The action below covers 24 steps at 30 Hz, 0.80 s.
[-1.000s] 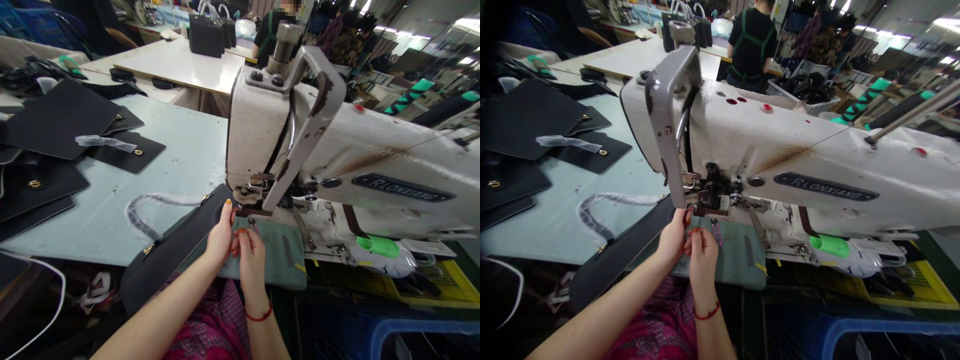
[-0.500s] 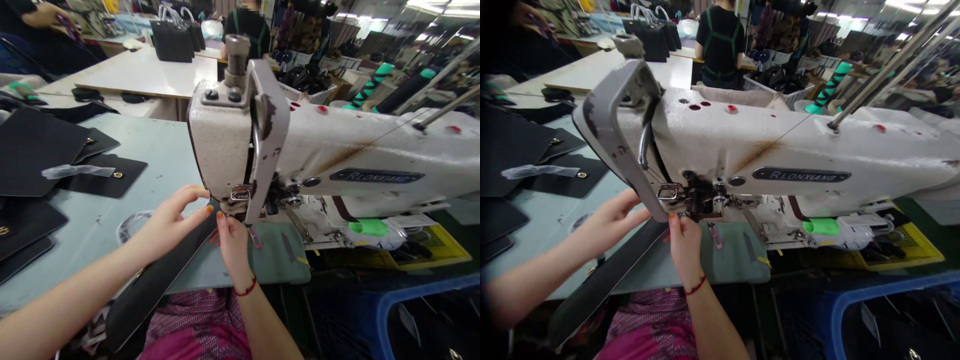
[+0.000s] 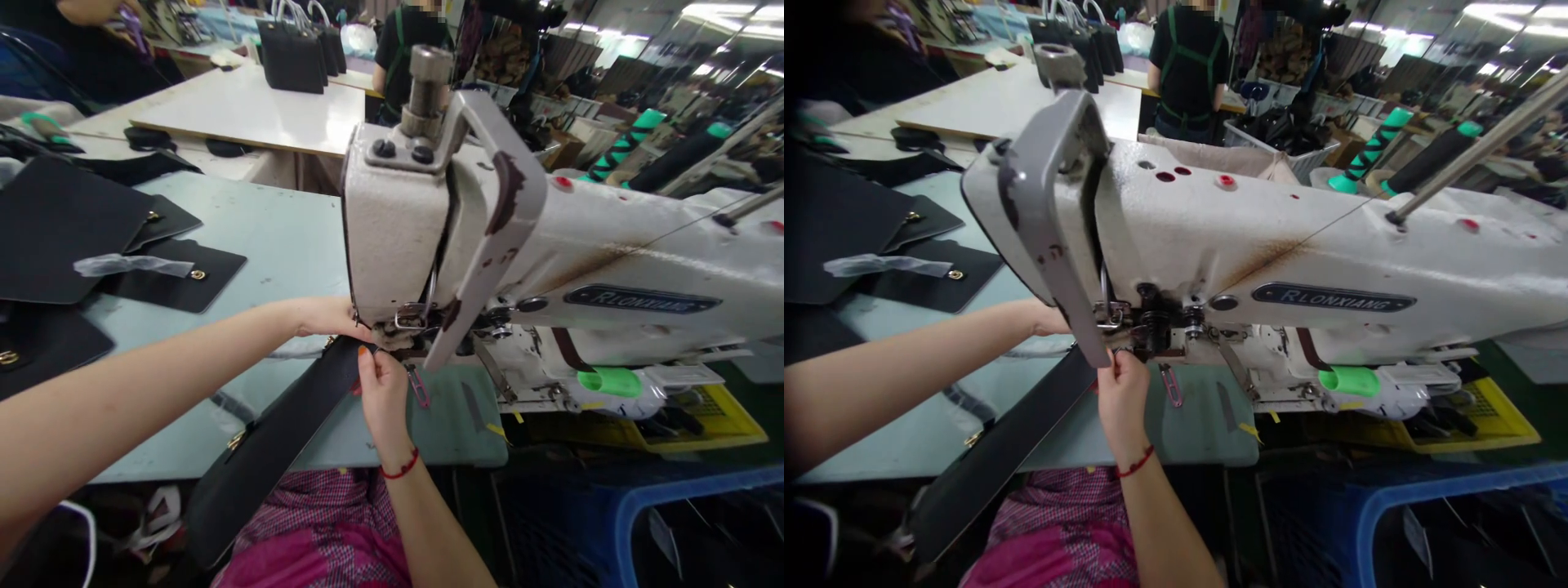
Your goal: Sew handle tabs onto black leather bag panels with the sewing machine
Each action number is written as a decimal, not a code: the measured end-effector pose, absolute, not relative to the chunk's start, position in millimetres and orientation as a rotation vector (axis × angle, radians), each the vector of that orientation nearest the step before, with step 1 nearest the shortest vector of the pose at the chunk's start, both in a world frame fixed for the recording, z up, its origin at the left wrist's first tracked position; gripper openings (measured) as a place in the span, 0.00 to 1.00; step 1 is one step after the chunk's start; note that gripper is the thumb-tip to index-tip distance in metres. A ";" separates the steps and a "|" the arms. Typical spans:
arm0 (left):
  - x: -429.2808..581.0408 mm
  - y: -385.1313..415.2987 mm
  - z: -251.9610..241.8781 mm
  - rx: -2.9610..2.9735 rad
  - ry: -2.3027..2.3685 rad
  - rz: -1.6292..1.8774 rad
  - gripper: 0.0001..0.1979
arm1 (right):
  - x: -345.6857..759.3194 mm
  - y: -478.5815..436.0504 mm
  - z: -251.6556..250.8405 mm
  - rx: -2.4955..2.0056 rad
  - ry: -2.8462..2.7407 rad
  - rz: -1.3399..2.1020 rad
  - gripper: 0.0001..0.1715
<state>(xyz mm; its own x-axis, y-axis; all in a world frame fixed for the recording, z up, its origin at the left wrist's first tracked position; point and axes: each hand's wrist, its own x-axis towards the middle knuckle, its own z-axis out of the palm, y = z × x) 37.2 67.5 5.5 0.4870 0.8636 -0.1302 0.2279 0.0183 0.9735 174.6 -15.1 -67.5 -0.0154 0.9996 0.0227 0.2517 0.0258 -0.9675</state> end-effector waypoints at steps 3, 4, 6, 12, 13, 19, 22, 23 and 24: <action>35.5 63.0 0.6 1.475 0.900 0.536 0.18 | 179.1 -15.4 -64.3 -1.358 -1.438 1.110 0.24; 35.8 60.3 -1.2 1.470 0.900 0.534 0.19 | 181.5 -15.5 -63.5 -1.355 -1.450 1.110 0.24; 37.9 53.3 -5.3 1.441 0.936 0.550 0.19 | 188.0 -15.1 -62.1 -1.341 -1.488 1.087 0.25; 52.7 29.9 -17.4 1.279 1.152 0.694 0.26 | 212.2 -9.5 -56.0 -1.291 -1.568 1.176 0.25; 54.9 27.0 -18.4 1.266 1.176 0.729 0.28 | 214.9 -9.0 -55.1 -1.285 -1.566 1.217 0.25; 59.5 20.5 -19.7 1.251 1.263 0.779 0.27 | 220.8 -11.6 -50.9 -1.267 -1.555 1.345 0.25; 54.5 22.7 -24.3 1.265 1.241 0.773 0.26 | 221.8 -12.5 -50.0 -1.283 -1.576 1.342 0.26; 50.9 23.8 -27.5 1.271 1.227 0.762 0.26 | 222.3 -12.6 -49.9 -1.288 -1.587 1.333 0.26; 46.0 24.9 -31.7 1.283 1.219 0.754 0.25 | 222.9 -12.5 -49.9 -1.292 -1.597 1.325 0.26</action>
